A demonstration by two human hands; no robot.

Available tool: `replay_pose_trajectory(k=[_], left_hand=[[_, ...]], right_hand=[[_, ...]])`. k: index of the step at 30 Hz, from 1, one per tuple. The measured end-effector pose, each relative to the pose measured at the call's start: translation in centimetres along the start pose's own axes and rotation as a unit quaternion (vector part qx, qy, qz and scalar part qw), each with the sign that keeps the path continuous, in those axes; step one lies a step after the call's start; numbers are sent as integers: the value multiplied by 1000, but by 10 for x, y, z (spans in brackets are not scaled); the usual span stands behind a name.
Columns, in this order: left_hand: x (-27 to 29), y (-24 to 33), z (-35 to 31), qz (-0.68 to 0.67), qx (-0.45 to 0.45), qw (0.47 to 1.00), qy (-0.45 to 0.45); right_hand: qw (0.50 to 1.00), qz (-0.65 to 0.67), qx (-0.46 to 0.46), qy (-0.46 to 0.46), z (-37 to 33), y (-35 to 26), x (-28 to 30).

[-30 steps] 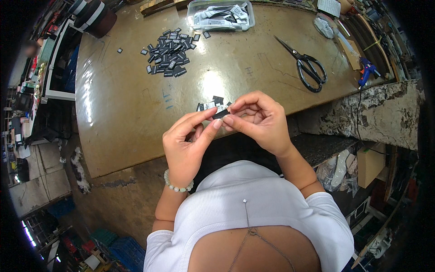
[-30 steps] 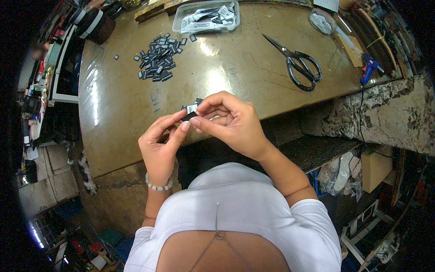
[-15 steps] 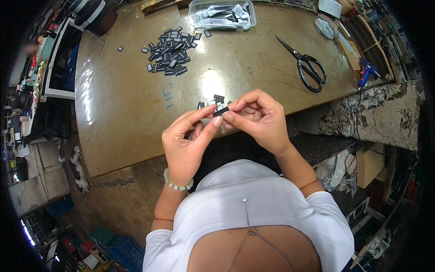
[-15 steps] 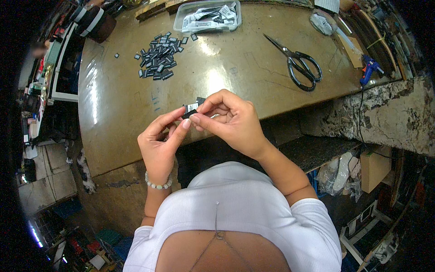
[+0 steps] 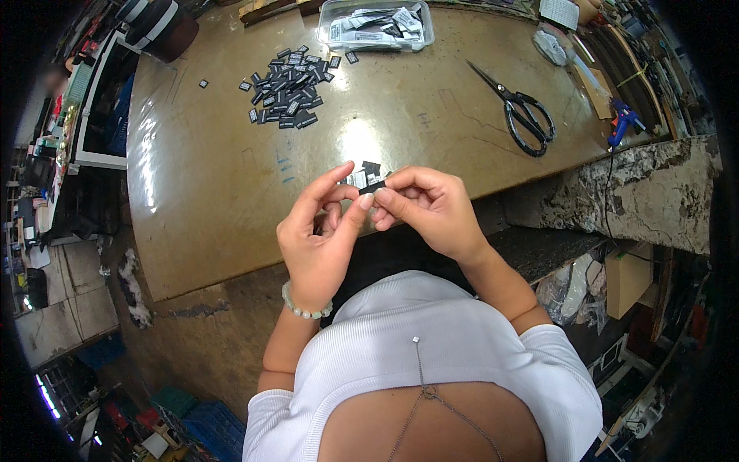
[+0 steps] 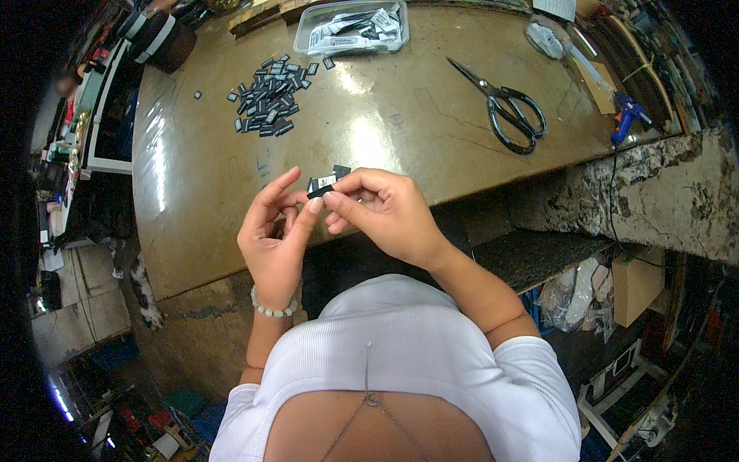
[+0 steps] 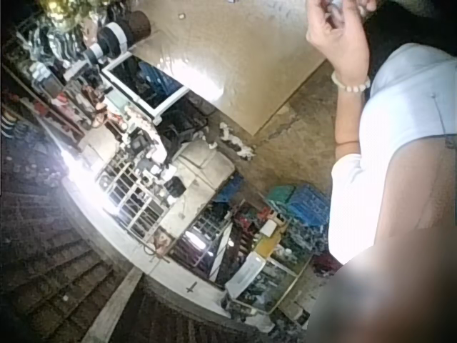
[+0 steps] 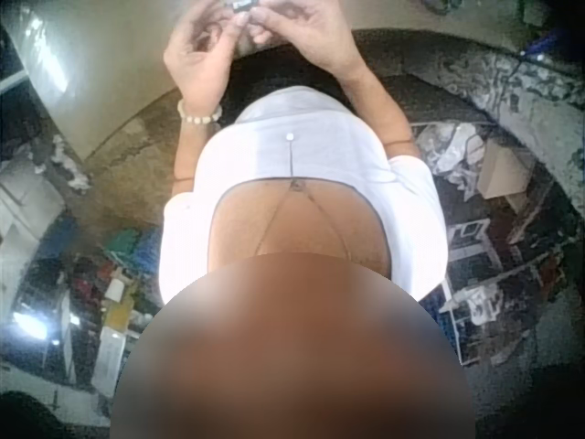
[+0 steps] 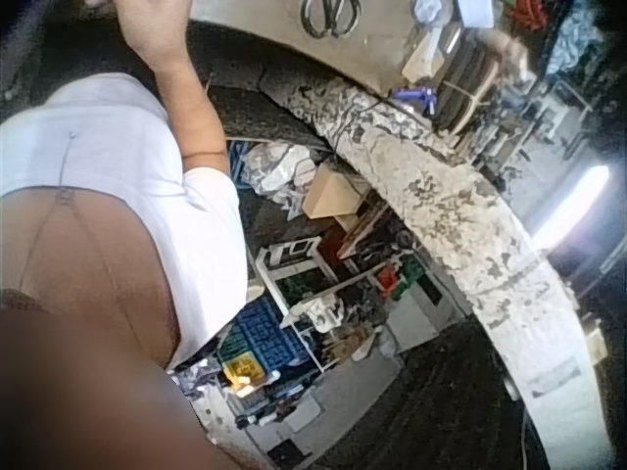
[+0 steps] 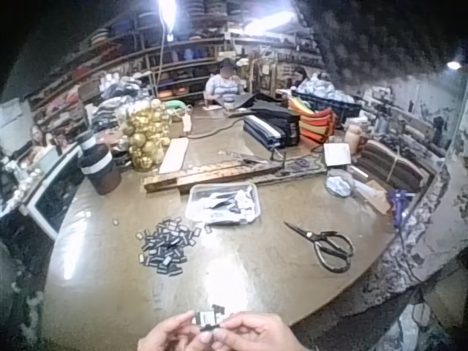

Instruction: The person repeatedly picks small rectangular labels from a pile on the table, folds each one in half, and places it back on the table. The person then picks up a stack of black fabric strips and separates them.

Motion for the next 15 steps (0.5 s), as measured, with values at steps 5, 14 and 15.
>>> replay_pose_trajectory(k=[5,14,15], left_hand=[[-1,1,-2,38,-30,999,-23],[8,-24,3,-185,37,981,-49],[9,-32,4,-290,86,951,-66]], right_hand=[[1000,6,14,-12,2,-2,-3],[976,-162,138,-38,48,-23,-17],[976,-150,148,-58,61,-29,-24]])
Point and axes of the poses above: each hand's wrist, its own z-axis towards the middle knuckle, its own x-axis out of the back of the hand, y = z × x, the point moved 7 cm from there along z, towards the middle knuckle, and after that the axes turned 4 degrees about x, right-handed, at the moved point
